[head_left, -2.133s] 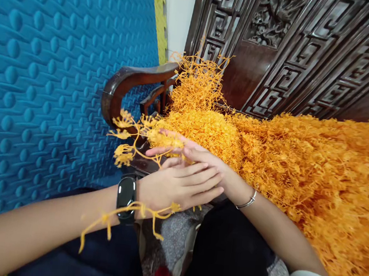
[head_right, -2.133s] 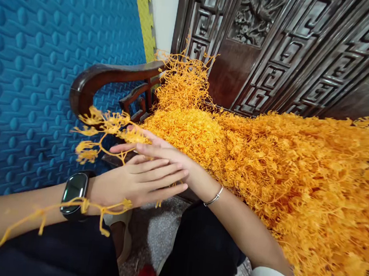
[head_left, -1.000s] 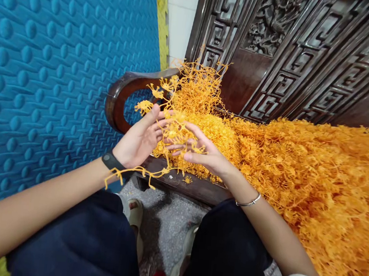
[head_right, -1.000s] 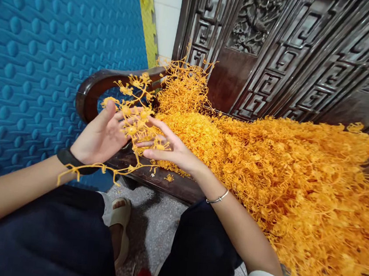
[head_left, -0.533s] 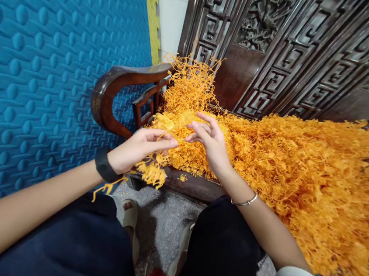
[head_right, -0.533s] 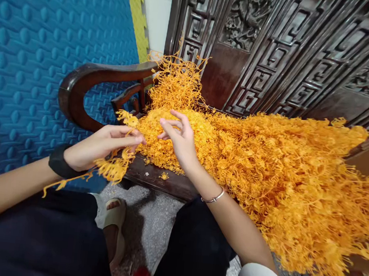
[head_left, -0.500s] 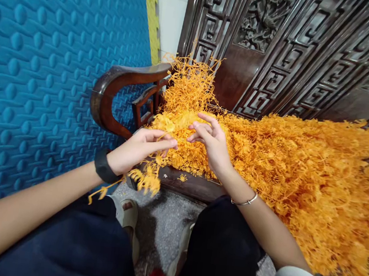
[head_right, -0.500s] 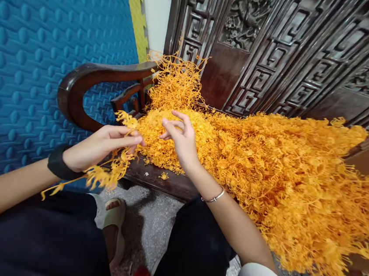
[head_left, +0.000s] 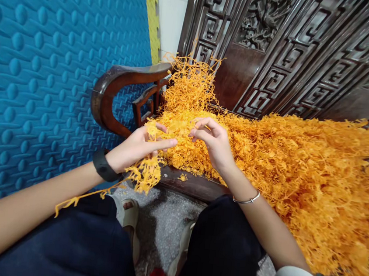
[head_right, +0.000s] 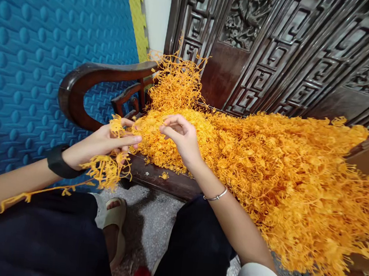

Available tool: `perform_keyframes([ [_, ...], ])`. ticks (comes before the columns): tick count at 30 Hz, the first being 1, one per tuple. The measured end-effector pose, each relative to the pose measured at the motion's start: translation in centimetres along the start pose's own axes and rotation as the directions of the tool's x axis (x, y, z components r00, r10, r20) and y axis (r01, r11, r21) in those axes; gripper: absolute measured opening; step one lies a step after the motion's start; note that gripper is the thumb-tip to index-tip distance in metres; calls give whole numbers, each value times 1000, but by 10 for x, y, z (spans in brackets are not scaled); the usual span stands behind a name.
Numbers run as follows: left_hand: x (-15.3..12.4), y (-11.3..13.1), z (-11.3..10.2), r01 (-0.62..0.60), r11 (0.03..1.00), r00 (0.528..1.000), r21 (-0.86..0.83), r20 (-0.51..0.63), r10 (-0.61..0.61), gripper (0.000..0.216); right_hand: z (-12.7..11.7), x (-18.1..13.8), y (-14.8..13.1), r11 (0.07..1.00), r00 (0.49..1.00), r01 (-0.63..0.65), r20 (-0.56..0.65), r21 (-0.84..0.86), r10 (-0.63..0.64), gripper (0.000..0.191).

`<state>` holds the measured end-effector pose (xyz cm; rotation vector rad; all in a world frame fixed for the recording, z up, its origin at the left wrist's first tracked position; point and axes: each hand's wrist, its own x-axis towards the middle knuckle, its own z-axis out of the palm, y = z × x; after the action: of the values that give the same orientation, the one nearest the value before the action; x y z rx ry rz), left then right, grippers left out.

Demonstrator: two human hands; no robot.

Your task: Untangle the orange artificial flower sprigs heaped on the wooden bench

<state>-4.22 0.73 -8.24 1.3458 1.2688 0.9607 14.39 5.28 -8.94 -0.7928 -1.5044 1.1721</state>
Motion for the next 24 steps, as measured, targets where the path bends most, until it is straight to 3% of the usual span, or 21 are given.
perform_keyframes([
  [2, 2, -2, -1, -51, 999, 997, 15, -63, 52, 52, 2, -2, -1, 1000, 1000, 26, 8, -15, -26, 16],
  [4, 2, -4, -3, -112, 992, 991, 50, -70, 116, 43, 4, -4, -1, 1000, 999, 23, 43, -16, -22, 19],
  [9, 1, -5, -5, -180, 983, 980, 43, 96, 175, 24, 10, -9, -1, 1000, 989, 0, 148, -14, 2, 27],
  [13, -1, -5, -4, -182, 983, 980, 23, 89, 179, 26, 14, -10, -1, 999, 974, -10, 224, -34, 18, 23],
  [20, -1, -2, -1, -245, 969, 969, -44, -56, 242, 20, 13, -6, 0, 998, 994, 34, 105, -53, -28, 19],
  [24, -1, -4, 0, -257, 965, 966, -46, -42, 255, 33, 14, -7, 2, 1000, 997, -15, 76, -13, 16, 22],
])
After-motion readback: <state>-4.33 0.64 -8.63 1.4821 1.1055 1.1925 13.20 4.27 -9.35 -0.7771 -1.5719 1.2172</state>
